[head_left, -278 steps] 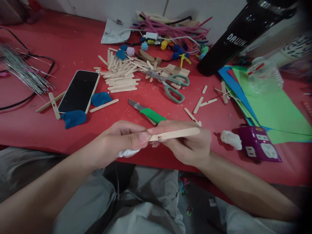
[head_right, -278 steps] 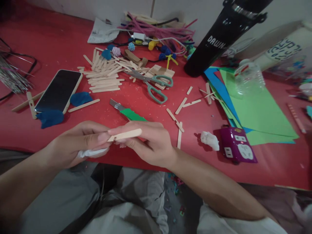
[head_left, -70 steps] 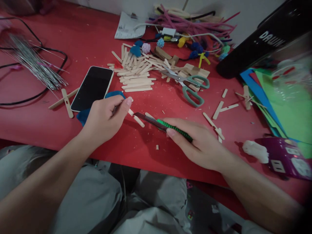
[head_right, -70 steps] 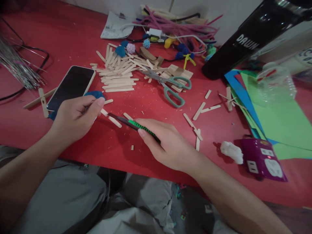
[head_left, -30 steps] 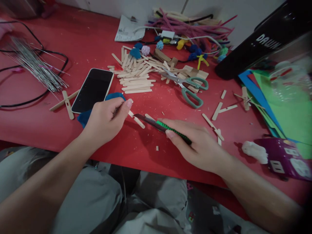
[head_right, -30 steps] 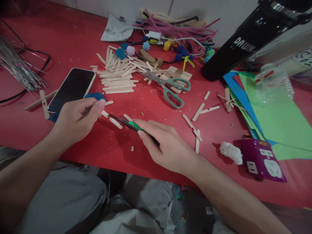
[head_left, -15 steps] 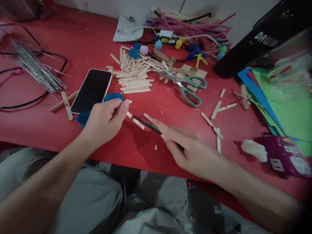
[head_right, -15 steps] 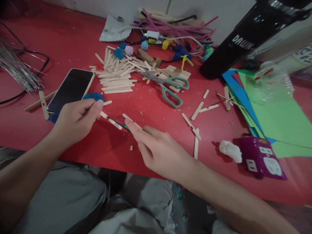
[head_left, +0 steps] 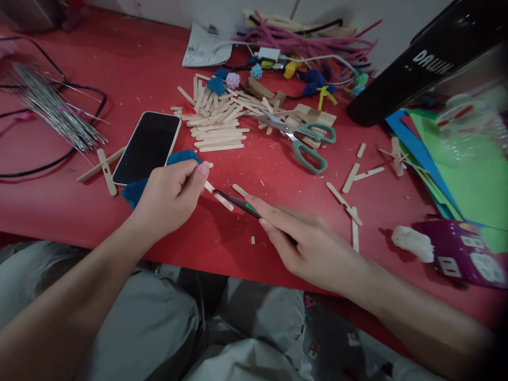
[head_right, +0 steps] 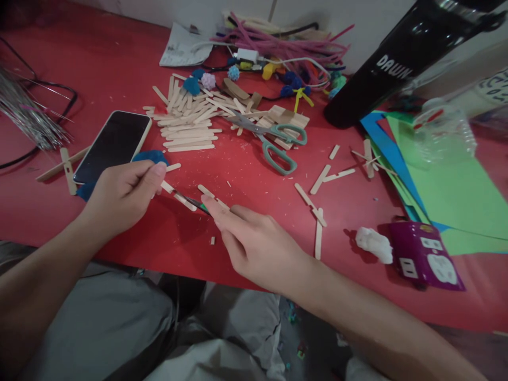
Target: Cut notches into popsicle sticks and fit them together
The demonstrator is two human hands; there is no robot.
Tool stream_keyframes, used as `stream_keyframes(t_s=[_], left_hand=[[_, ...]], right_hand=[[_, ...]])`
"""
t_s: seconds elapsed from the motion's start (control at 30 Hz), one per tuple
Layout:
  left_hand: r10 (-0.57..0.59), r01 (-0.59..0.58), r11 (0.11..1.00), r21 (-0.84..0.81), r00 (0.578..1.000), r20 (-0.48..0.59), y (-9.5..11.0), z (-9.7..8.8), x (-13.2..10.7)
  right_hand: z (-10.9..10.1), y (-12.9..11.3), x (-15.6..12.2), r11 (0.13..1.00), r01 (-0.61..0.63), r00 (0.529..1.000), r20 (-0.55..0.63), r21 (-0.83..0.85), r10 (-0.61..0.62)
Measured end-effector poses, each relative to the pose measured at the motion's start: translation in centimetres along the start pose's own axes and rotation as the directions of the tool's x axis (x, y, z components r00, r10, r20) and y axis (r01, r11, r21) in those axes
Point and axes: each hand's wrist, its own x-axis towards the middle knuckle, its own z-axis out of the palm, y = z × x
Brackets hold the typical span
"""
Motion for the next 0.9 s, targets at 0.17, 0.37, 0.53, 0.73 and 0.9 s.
stream_keyframes(t_s=[0.17, 0.37, 0.53, 0.73, 0.9], left_hand=[[0.007, -0.007, 1.0, -0.004, 1.0, -0.003, 0.22, -0.15, 0.0], [0.02, -0.02, 1.0, -0.016, 1.0, -0.006, 0.21, -0.27, -0.04], [0.036, -0.036, 0.999, -0.031, 0.999, 0.001, 0.11, -0.16, 0.0], [0.023, -0.023, 0.999, -0.037, 1.0, 0.011, 0.15, -0.21, 0.05], [-0.003, 0.003, 1.0, -0.02, 1.0, -0.011, 0.31, -0.24, -0.04]], right_hand=[[0.02, 0.07, 0.03, 0.997, -0.031, 0.999, 0.016, 0.071, 0.03], [-0.14, -0.36, 0.05, 0.995, -0.02, 1.0, -0.01, 0.096, 0.021], [-0.27, -0.61, 0.21, 0.999, 0.015, 0.999, -0.049, 0.036, -0.014], [-0.08, -0.51, 0.17, 1.0, 0.017, 0.997, -0.071, 0.023, -0.016], [-0.03, -0.31, 0.11, 0.999, 0.005, 0.999, -0.053, 0.054, -0.002]])
